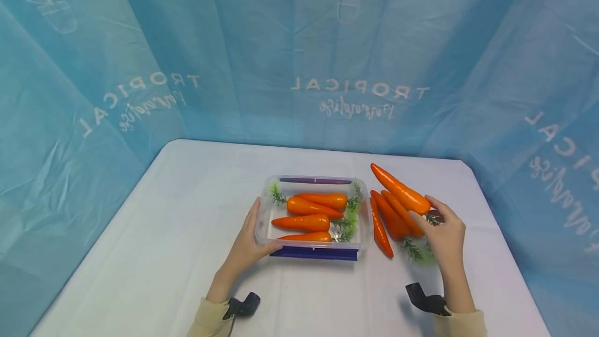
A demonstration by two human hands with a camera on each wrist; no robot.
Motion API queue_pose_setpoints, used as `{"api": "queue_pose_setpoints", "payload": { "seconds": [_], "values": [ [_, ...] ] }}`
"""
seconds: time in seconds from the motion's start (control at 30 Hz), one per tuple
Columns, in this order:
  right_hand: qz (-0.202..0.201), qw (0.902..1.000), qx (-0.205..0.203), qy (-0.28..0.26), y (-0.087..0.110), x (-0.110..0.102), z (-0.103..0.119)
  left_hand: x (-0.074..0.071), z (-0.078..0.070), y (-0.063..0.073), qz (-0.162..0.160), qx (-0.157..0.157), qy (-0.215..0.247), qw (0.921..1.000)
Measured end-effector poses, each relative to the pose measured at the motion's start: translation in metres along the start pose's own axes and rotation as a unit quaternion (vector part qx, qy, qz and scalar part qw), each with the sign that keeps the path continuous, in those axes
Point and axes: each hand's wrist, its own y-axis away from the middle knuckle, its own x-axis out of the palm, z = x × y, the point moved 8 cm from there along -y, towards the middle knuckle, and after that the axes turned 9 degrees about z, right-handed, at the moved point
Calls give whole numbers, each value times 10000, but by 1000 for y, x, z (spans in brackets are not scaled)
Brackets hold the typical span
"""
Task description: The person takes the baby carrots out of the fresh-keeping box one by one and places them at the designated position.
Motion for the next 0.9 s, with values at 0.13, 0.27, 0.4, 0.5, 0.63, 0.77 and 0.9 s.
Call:
{"api": "queue_pose_setpoints", "payload": {
  "seconds": [0.13, 0.27, 0.4, 0.5, 0.63, 0.77, 0.9],
  "values": [
    [-199, 9988, 395, 212, 0, -10, -23, -1, -2, -2, 13, 21, 3, 10000],
    [-418, 9973, 507, 316, 0, -15, -39, -3, -2, -3, -29, 31, -40, 10000],
    [-435, 9974, 455, 361, 0, -15, -50, -4, -1, -2, -71, 56, -10, 10000],
    [-381, 9973, 448, 430, -1, -15, -56, -3, -1, 0, -74, 46, 59, 9999],
    [-376, 9966, 528, 502, -1, -15, -66, -2, -2, 0, -56, 47, 81, 9999],
    [-450, 9957, 545, 597, -1, -17, -75, -2, -2, 0, -66, 99, 25, 9999],
    [-426, 9943, 658, 723, 0, -17, -84, -1, 0, 0, -79, 80, 12, 9999]
  ]
}}
